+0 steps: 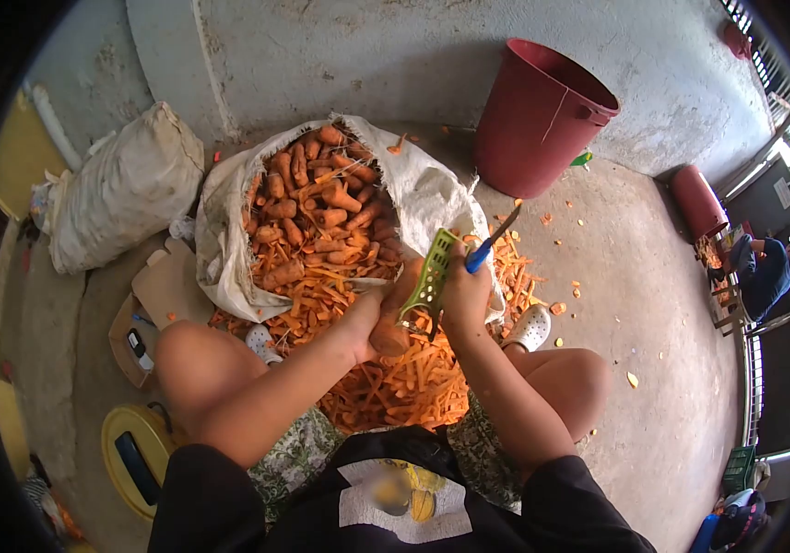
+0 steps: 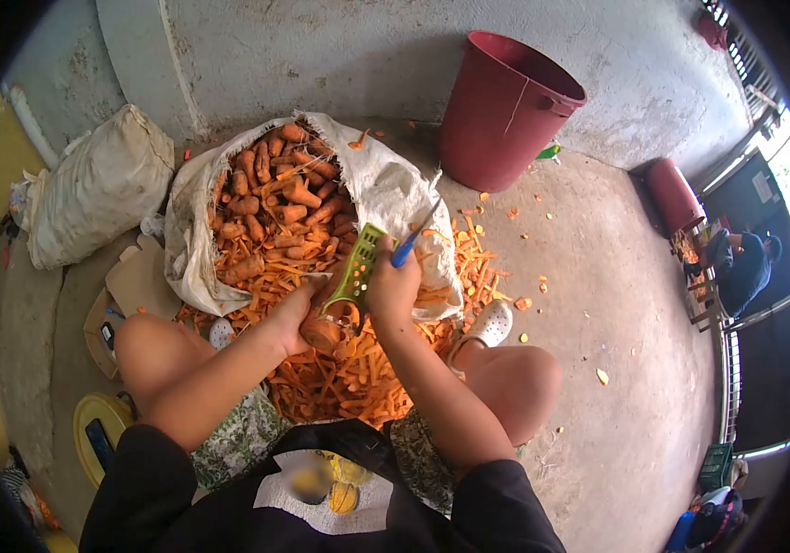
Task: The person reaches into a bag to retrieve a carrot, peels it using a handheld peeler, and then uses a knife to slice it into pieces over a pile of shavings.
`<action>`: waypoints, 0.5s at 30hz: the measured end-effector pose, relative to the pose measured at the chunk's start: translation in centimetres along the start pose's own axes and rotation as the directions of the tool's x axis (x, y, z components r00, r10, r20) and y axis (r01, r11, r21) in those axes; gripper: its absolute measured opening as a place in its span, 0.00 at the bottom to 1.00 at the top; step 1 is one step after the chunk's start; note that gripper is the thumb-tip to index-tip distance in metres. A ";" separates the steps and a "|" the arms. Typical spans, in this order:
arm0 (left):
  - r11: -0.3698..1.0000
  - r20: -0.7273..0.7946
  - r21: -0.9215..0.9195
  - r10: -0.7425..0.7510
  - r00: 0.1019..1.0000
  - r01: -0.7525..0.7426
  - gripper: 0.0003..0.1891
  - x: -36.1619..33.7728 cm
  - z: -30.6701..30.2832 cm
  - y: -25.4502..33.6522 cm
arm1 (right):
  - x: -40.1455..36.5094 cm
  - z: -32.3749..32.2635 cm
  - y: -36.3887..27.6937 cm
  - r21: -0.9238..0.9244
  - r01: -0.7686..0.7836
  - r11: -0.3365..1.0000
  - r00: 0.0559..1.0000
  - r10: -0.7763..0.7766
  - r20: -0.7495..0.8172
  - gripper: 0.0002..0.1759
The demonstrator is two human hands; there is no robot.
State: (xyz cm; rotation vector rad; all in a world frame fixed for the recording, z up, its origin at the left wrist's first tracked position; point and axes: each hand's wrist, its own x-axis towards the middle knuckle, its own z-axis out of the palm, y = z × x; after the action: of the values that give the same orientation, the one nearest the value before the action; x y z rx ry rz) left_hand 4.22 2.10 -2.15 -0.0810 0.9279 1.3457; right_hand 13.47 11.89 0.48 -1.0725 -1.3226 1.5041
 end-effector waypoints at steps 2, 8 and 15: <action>1.000 0.056 -0.016 -0.024 0.998 0.025 0.15 0.2 -0.2 -0.4 | -0.1 0.3 1.0 -0.140 0.090 0.986 0.996 -0.092 -0.008 0.14; 0.999 0.122 -0.029 -0.017 0.992 0.021 0.16 -0.2 0.5 -0.9 | -0.5 0.5 1.5 -0.243 0.022 0.970 1.000 -0.017 0.025 0.15; 0.995 0.054 0.012 0.097 0.994 -0.098 0.15 -0.2 1.2 -1.0 | -1.2 0.8 1.2 -0.392 0.193 0.899 0.978 -0.210 0.001 0.15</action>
State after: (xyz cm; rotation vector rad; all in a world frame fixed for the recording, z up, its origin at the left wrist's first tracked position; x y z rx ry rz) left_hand 5.76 2.31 -1.69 0.0119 0.9063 1.4239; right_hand 12.97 10.44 -0.56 -1.1614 -1.6956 1.0824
